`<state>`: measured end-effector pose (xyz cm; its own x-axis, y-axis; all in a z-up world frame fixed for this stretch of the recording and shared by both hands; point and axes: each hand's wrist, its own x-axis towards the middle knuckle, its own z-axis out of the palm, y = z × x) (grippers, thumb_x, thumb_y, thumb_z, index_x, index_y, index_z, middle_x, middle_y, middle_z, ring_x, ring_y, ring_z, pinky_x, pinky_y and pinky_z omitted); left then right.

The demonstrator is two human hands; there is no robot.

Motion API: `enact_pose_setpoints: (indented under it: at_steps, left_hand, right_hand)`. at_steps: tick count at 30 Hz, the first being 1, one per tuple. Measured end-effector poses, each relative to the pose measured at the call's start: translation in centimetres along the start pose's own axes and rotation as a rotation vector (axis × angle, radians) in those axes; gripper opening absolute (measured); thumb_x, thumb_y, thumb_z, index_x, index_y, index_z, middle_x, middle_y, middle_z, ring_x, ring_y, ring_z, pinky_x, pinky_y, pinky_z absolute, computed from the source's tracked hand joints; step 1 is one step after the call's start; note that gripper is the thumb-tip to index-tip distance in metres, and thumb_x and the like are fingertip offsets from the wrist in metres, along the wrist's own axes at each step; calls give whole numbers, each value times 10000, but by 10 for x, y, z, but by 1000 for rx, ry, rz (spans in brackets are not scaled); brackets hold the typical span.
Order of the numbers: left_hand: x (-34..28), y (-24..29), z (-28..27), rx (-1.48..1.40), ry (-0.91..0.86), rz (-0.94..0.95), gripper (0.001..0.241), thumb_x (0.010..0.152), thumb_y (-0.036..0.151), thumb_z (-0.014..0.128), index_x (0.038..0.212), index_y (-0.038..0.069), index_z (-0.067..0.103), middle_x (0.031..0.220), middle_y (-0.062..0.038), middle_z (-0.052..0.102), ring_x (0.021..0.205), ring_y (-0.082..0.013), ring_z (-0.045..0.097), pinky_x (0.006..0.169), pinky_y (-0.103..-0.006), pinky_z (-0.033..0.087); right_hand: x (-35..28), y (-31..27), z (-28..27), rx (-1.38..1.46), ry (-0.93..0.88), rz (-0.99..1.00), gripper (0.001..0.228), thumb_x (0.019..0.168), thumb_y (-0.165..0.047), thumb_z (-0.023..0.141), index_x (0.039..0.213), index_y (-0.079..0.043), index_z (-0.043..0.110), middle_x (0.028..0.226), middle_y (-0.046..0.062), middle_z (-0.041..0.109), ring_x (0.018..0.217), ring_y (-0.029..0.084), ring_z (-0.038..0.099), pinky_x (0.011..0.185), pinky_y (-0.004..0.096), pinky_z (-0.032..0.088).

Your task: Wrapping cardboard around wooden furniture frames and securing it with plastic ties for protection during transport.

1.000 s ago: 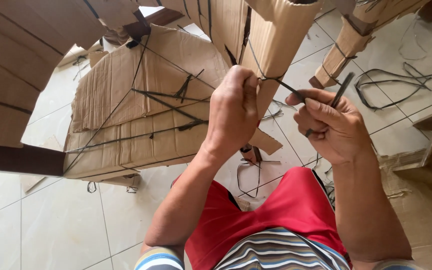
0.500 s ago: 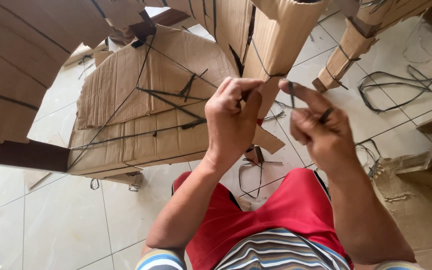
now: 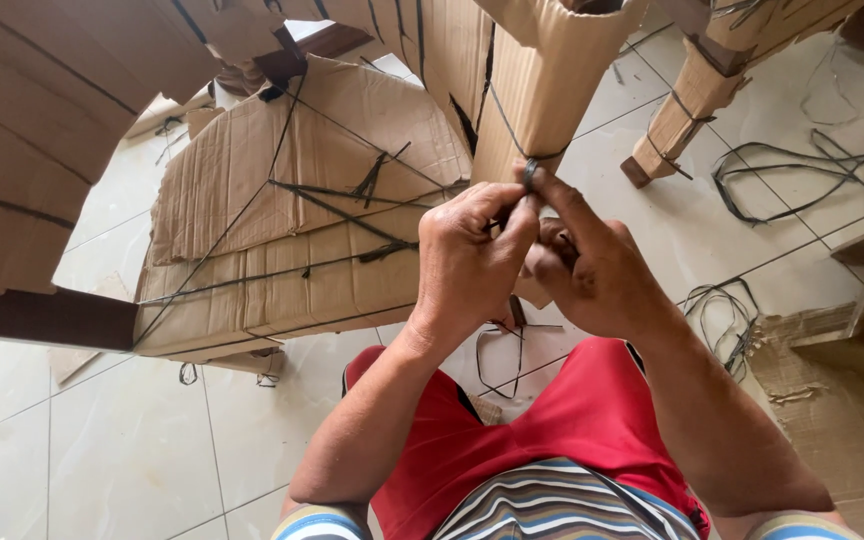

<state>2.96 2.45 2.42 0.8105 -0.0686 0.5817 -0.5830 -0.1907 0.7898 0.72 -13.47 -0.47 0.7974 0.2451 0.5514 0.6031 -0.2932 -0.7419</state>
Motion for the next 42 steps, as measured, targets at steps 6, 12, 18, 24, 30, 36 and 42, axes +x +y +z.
enact_pose_setpoints:
  at_steps: [6,12,18,24,30,36,42]
  left_hand:
    - [-1,-7,0,29,-52,-57,88,902,73,716,943,80,794,707,-112,717,676,-206,737,586,-304,565]
    - [0,20,-5,266,-55,-13,142,920,70,606,812,69,698,629,22,566,588,-107,441,554,-280,424]
    - [-5,22,-9,174,24,-112,166,958,108,624,1032,74,768,698,12,689,668,-94,607,666,-251,518]
    - [-11,21,1,-56,170,-242,166,951,47,650,1081,57,753,834,-30,742,614,-62,595,556,-202,485]
    - [-14,15,2,-153,206,-138,109,1000,110,682,1083,48,716,914,-48,742,622,-117,660,577,-206,535]
    - [-13,9,5,-172,251,-103,67,998,49,687,1057,75,706,883,-33,705,572,-108,629,529,-192,489]
    - [-15,11,4,-334,208,-203,202,972,85,701,1130,113,578,995,-129,721,594,-138,655,550,-227,545]
  right_hand:
    - [6,-14,-27,80,-99,100,690,770,114,561,1454,27,522,943,192,735,731,288,718,591,387,571]
    - [23,-14,-39,-440,-72,-204,552,899,99,518,1411,-74,634,1245,94,754,1116,315,702,935,441,531]
    - [23,-21,-33,-375,-62,-113,591,810,34,589,1394,-36,640,1141,115,739,1009,297,679,923,421,538]
    - [24,-29,-27,-373,-51,-83,465,955,-101,612,1415,-31,607,1186,106,744,1062,334,678,985,449,493]
    - [24,-31,-22,-289,-7,-56,325,1045,-83,579,1361,-20,626,1117,39,763,1060,263,691,974,415,503]
    - [25,-35,-17,-246,30,-8,298,1062,-77,555,1339,-26,654,1047,41,767,1033,229,701,941,375,524]
    - [29,-44,-15,-149,83,148,257,1070,-122,540,1246,-23,699,920,27,773,886,144,731,854,297,566]
